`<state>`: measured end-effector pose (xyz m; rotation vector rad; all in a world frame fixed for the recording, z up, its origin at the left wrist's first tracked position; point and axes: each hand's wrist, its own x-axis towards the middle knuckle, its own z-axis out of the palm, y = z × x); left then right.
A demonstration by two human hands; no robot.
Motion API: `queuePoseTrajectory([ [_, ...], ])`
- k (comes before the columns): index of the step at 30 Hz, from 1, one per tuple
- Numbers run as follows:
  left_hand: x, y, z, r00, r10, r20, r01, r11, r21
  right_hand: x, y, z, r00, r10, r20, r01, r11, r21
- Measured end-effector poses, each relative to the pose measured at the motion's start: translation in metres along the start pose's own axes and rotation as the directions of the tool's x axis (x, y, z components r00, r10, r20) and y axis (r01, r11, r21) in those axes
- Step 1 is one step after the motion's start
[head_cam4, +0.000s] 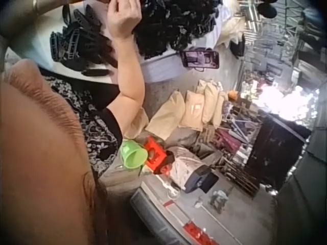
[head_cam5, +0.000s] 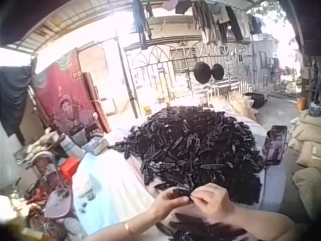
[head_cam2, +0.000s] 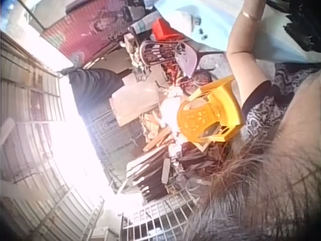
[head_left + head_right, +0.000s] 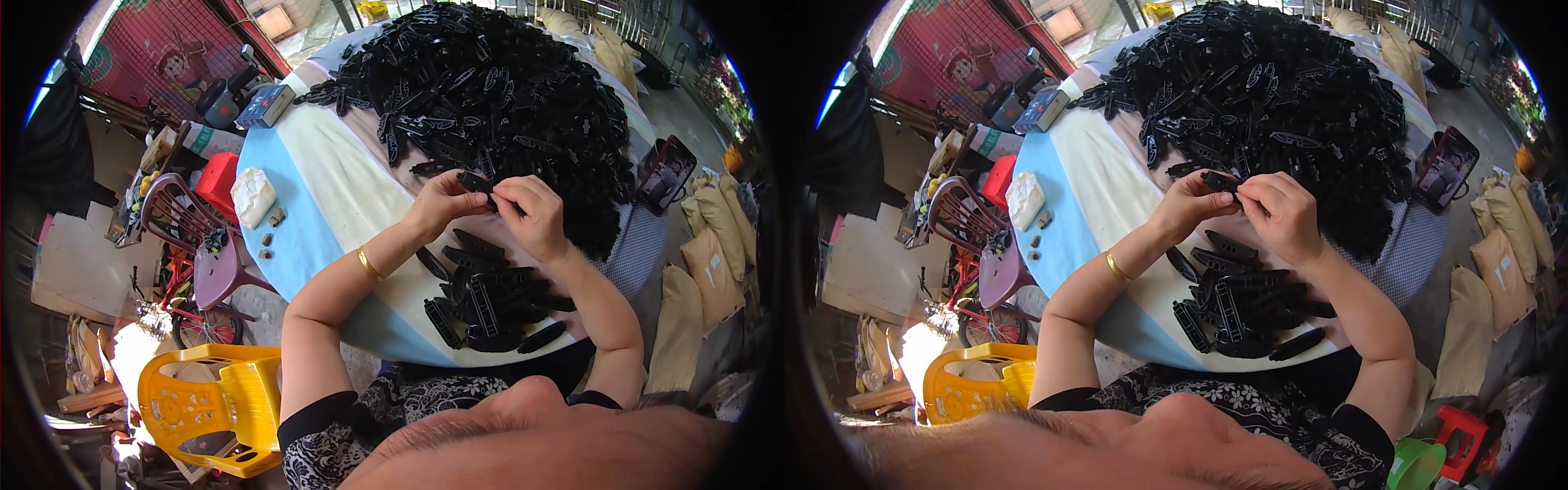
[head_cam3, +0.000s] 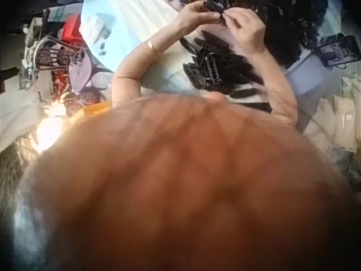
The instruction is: Assembling black plastic hair clips or similar small hardware components by hand.
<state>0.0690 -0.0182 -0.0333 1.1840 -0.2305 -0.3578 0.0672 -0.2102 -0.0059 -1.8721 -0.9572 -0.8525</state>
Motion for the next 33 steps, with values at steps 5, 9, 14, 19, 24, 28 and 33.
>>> queuePoseTrajectory([
  [5,0.001,0.005,0.008,1.0,-0.008,-0.024,0.003,0.977,-0.211,0.002,0.003,-0.004,0.99,0.122,-0.076,-0.115,0.989,0.097],
  [9,-0.001,0.019,0.007,0.996,-0.065,0.064,0.085,0.919,-0.384,0.006,0.006,-0.011,1.0,0.0,0.024,-0.002,0.997,0.071],
  [14,0.001,0.018,-0.004,0.971,-0.15,0.185,0.198,0.941,-0.276,0.006,0.003,-0.009,0.982,-0.168,0.091,0.169,0.985,-0.014],
  [19,0.0,0.019,0.0,0.951,-0.307,0.048,0.309,0.949,-0.058,0.006,0.005,-0.011,0.955,-0.259,0.147,0.271,0.961,-0.063],
  [24,-0.001,0.024,-0.002,0.943,-0.329,0.044,0.327,0.944,0.038,0.005,0.004,-0.012,0.933,-0.319,0.168,0.333,0.941,-0.06],
  [28,-0.005,0.031,0.0,0.945,-0.324,0.044,0.322,0.946,0.037,0.002,0.004,-0.009,0.953,-0.284,0.107,0.292,0.954,-0.072],
  [33,-0.005,0.031,0.0,0.94,-0.336,0.055,0.333,0.941,0.057,0.003,0.005,-0.011,0.952,-0.29,0.095,0.294,0.955,-0.034],
])
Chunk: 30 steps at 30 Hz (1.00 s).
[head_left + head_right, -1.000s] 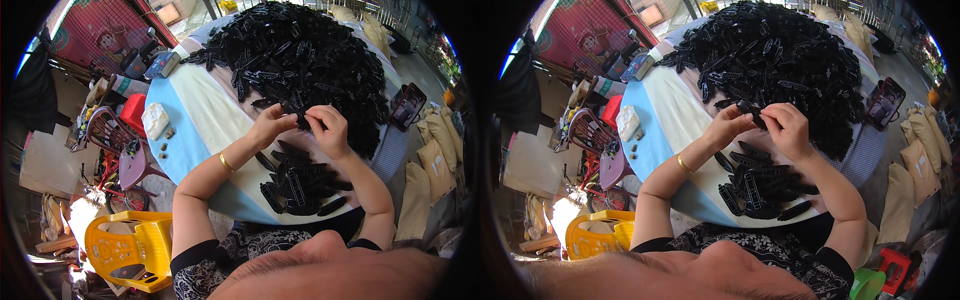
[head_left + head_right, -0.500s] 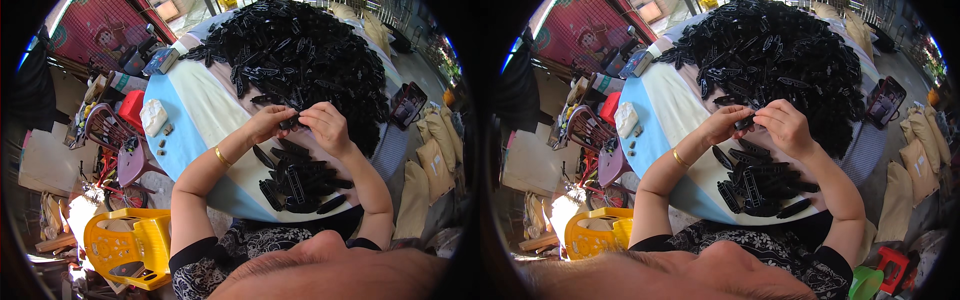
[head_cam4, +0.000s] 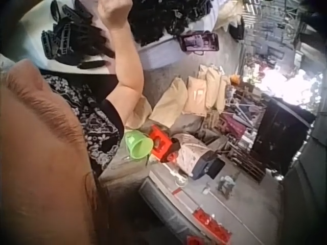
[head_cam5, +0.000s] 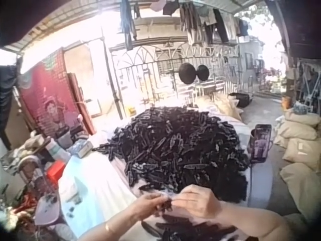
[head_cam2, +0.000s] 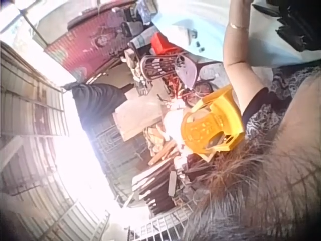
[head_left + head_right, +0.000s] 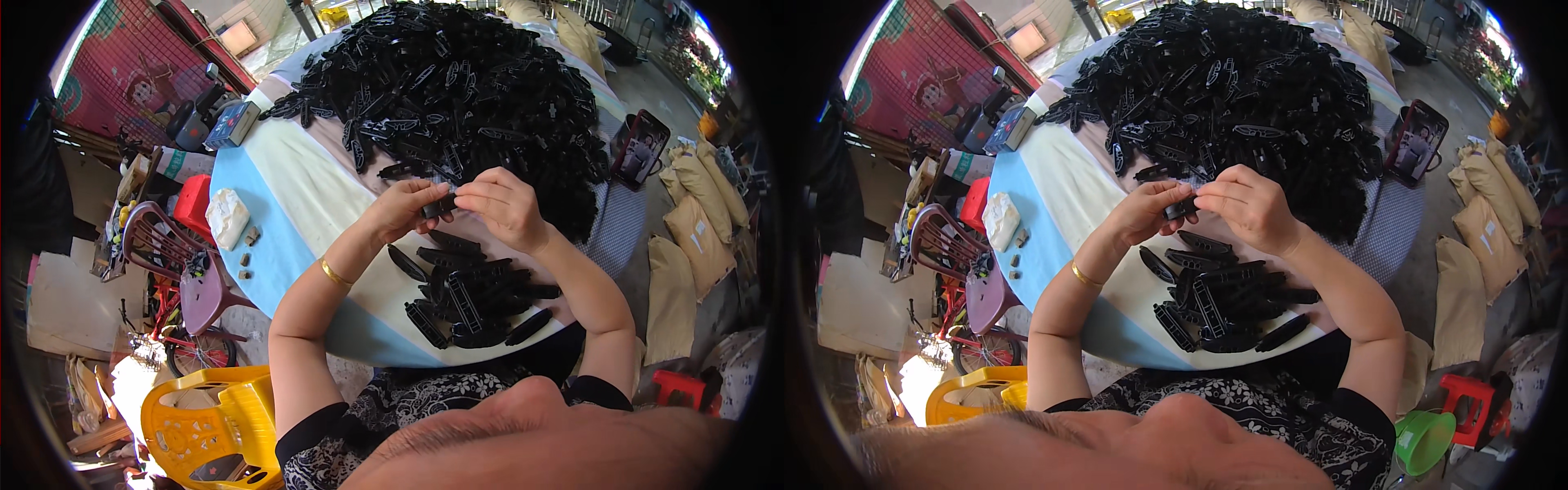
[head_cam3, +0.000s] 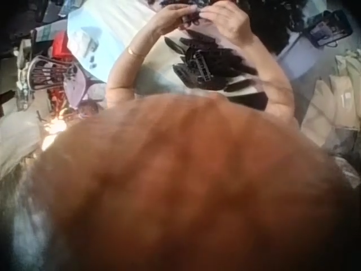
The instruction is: Assembling black plastic hair clips or similar small hardware components by hand.
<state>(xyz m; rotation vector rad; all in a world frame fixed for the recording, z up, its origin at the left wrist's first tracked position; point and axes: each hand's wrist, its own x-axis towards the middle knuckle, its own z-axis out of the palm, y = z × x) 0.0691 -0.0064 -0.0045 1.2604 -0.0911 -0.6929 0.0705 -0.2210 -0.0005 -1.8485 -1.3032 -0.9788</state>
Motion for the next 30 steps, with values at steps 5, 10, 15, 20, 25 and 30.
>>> queuePoseTrajectory([
  [5,-0.001,0.002,-0.002,1.0,0.023,0.003,-0.023,0.998,0.066,-0.001,-0.001,0.0,0.993,-0.087,0.079,0.096,0.987,-0.131],
  [10,-0.011,0.013,0.007,0.994,0.098,0.039,-0.106,0.935,0.337,-0.002,0.0,0.0,0.995,-0.043,0.085,0.053,0.991,-0.121],
  [15,-0.007,-0.003,0.005,0.893,0.45,-0.009,-0.36,0.725,0.588,0.003,-0.007,0.006,0.903,0.421,0.087,-0.429,0.894,0.13],
  [20,-0.013,0.003,0.029,0.809,0.584,0.065,-0.338,0.371,0.865,-0.005,0.001,-0.003,0.767,0.567,0.299,-0.623,0.771,0.137],
  [25,-0.02,0.009,0.033,0.805,0.587,0.092,-0.338,0.326,0.883,-0.007,0.012,-0.006,0.685,0.583,0.438,-0.729,0.55,0.407],
  [30,-0.024,0.007,0.031,0.844,0.215,0.491,-0.535,0.404,0.742,-0.011,0.03,-0.015,0.582,0.615,0.532,-0.807,0.515,0.287],
])
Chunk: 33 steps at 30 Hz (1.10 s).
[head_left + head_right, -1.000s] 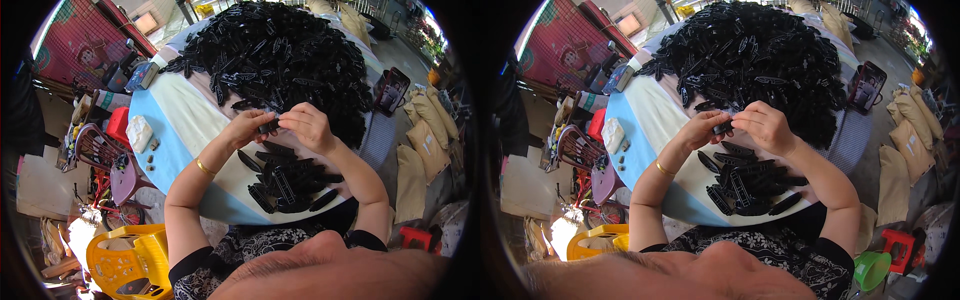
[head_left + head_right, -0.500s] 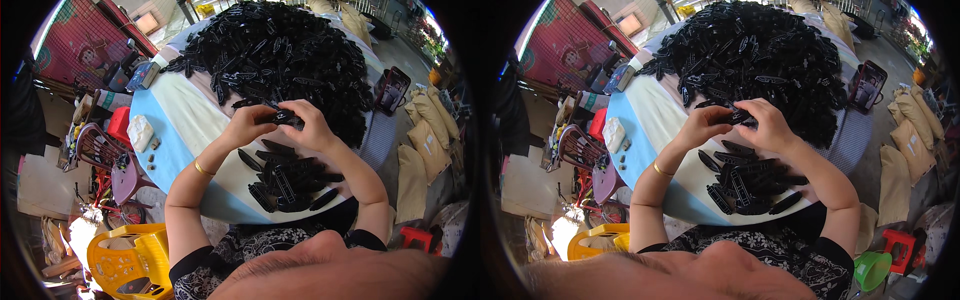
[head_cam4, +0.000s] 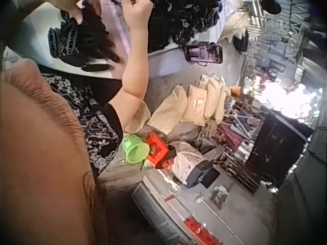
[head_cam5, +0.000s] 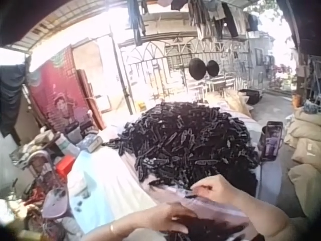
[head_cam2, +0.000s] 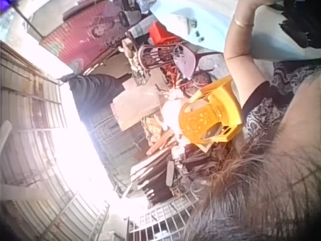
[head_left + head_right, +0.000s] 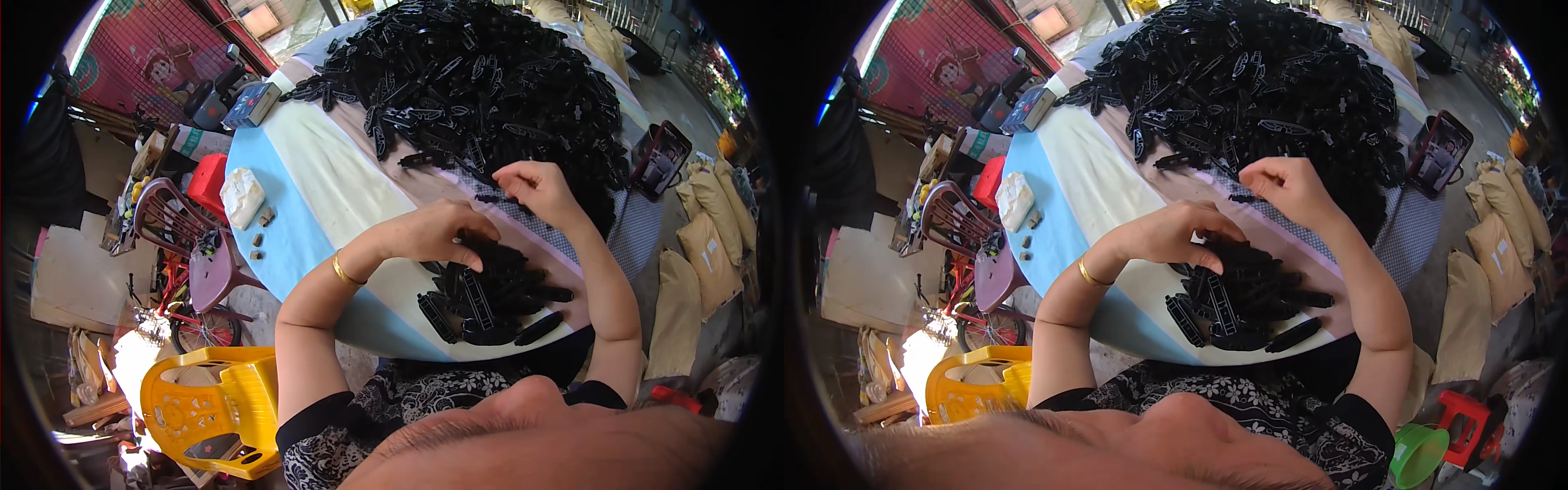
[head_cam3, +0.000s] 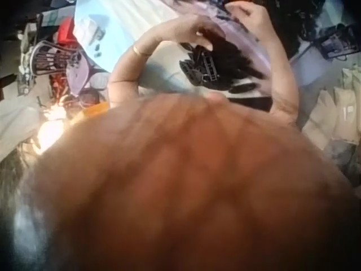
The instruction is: Assembling black plastic hair clips or similar small hardware components by hand.
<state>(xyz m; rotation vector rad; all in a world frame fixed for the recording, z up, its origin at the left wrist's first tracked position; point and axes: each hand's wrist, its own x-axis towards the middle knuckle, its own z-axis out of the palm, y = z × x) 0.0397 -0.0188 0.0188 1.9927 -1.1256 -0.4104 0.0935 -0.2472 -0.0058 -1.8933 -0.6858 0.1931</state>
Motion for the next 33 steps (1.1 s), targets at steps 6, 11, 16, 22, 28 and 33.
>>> queuePoseTrajectory([
  [6,0.0,-0.073,-0.015,0.683,0.126,-0.719,0.406,0.753,0.517,-0.01,0.013,0.047,0.965,-0.261,0.01,0.177,0.626,-0.76],
  [11,-0.009,-0.099,-0.023,0.742,-0.054,-0.668,0.492,0.72,0.489,-0.01,0.003,0.047,0.926,-0.378,0.01,0.297,0.711,-0.637],
  [16,0.003,-0.069,-0.019,0.719,-0.433,-0.545,-0.036,0.759,-0.65,-0.004,-0.008,0.039,0.945,-0.188,-0.268,0.163,0.98,-0.116],
  [22,0.013,-0.051,0.014,0.828,-0.445,-0.343,-0.146,0.418,-0.896,-0.004,-0.008,0.038,0.88,-0.163,-0.447,0.227,0.969,0.093],
  [28,0.013,-0.047,0.017,0.832,-0.428,-0.352,-0.138,0.455,-0.88,-0.003,-0.014,0.04,0.771,-0.49,-0.407,0.392,0.869,-0.303],
  [33,0.014,-0.05,0.019,0.804,-0.455,-0.383,-0.117,0.51,-0.852,-0.003,-0.012,0.037,0.735,-0.581,-0.349,0.439,0.801,-0.408],
])
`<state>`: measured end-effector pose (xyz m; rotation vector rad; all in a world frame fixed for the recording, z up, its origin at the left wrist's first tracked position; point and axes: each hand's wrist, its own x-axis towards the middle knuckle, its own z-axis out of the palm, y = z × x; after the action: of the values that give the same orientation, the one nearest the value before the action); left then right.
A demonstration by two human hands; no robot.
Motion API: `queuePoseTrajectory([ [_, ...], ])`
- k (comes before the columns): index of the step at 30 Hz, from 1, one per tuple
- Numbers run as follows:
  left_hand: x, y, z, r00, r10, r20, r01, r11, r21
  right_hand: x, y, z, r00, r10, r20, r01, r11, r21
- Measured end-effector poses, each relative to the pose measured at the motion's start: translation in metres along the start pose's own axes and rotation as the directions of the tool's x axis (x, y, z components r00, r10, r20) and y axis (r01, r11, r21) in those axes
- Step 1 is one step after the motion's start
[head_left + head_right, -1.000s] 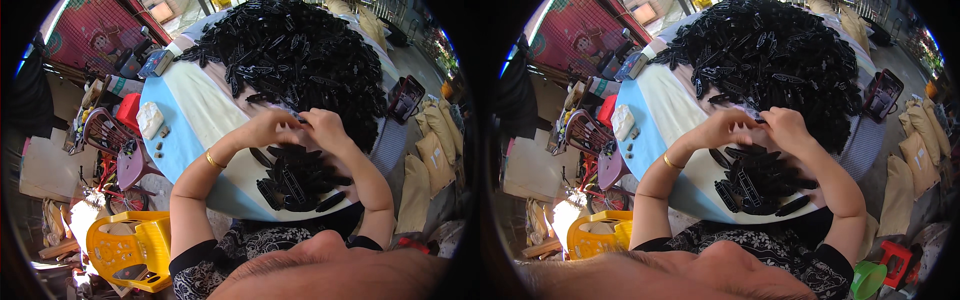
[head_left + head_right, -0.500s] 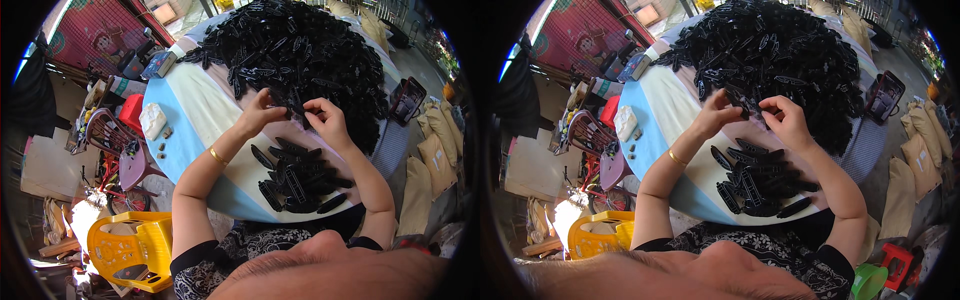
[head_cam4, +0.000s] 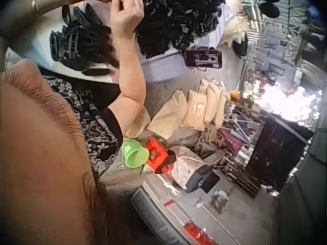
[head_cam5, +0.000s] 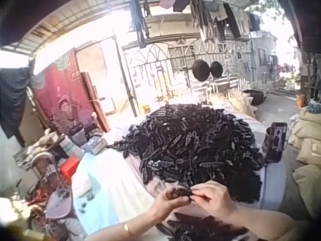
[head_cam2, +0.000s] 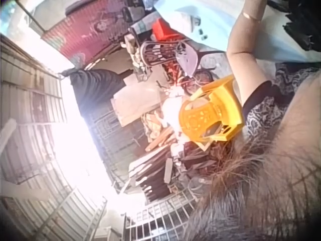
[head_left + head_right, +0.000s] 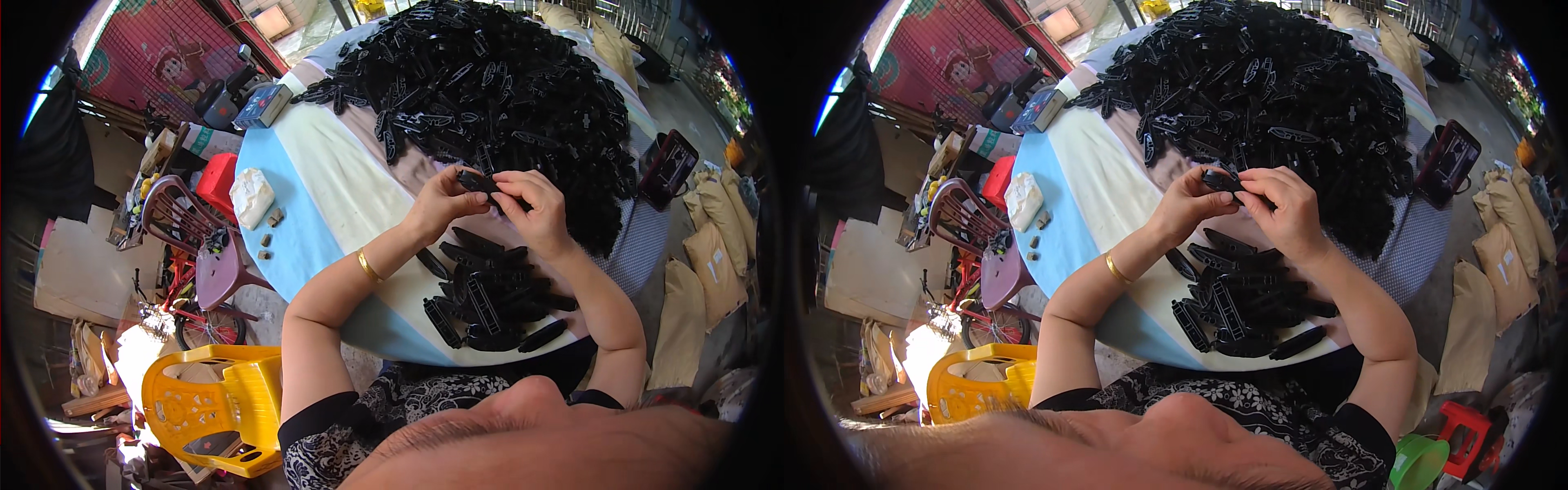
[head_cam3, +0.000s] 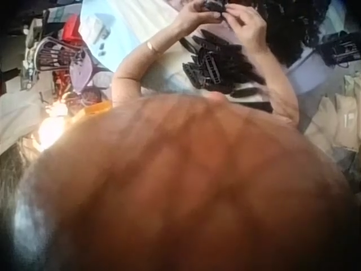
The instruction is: Assembling black plastic hair clips or similar small hardware components by hand.
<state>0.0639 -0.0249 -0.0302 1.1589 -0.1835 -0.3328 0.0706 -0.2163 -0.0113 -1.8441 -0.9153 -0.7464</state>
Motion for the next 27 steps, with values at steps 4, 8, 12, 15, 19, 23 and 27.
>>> queuePoseTrajectory([
  [4,0.0,0.002,0.006,0.997,0.069,-0.044,-0.072,0.996,-0.06,0.002,-0.005,-0.002,0.99,0.134,-0.051,-0.131,0.99,0.047],
  [8,-0.002,0.015,0.003,0.982,-0.183,0.038,0.186,0.978,-0.098,0.014,0.0,-0.013,0.996,-0.085,0.012,0.085,0.996,-0.004],
  [12,-0.003,0.021,0.0,0.948,-0.288,0.135,0.287,0.958,0.024,0.013,-0.006,-0.013,0.97,-0.2,0.139,0.201,0.98,0.003],
  [15,-0.003,0.022,-0.004,0.944,-0.311,0.112,0.296,0.946,0.133,0.012,-0.007,-0.013,0.961,-0.23,0.151,0.238,0.971,-0.035],
  [19,-0.004,0.03,-0.007,0.92,-0.359,0.159,0.336,0.929,0.153,0.01,-0.006,-0.014,0.921,-0.321,0.22,0.359,0.918,-0.166],
  [23,-0.009,0.039,-0.001,0.926,-0.338,0.169,0.269,0.904,0.333,0.012,-0.005,-0.016,0.912,-0.319,0.258,0.361,0.923,-0.133],
  [27,-0.012,0.025,0.004,0.989,-0.007,0.146,-0.084,0.794,0.603,0.008,-0.01,-0.013,0.929,0.19,0.318,-0.217,0.975,0.051],
])
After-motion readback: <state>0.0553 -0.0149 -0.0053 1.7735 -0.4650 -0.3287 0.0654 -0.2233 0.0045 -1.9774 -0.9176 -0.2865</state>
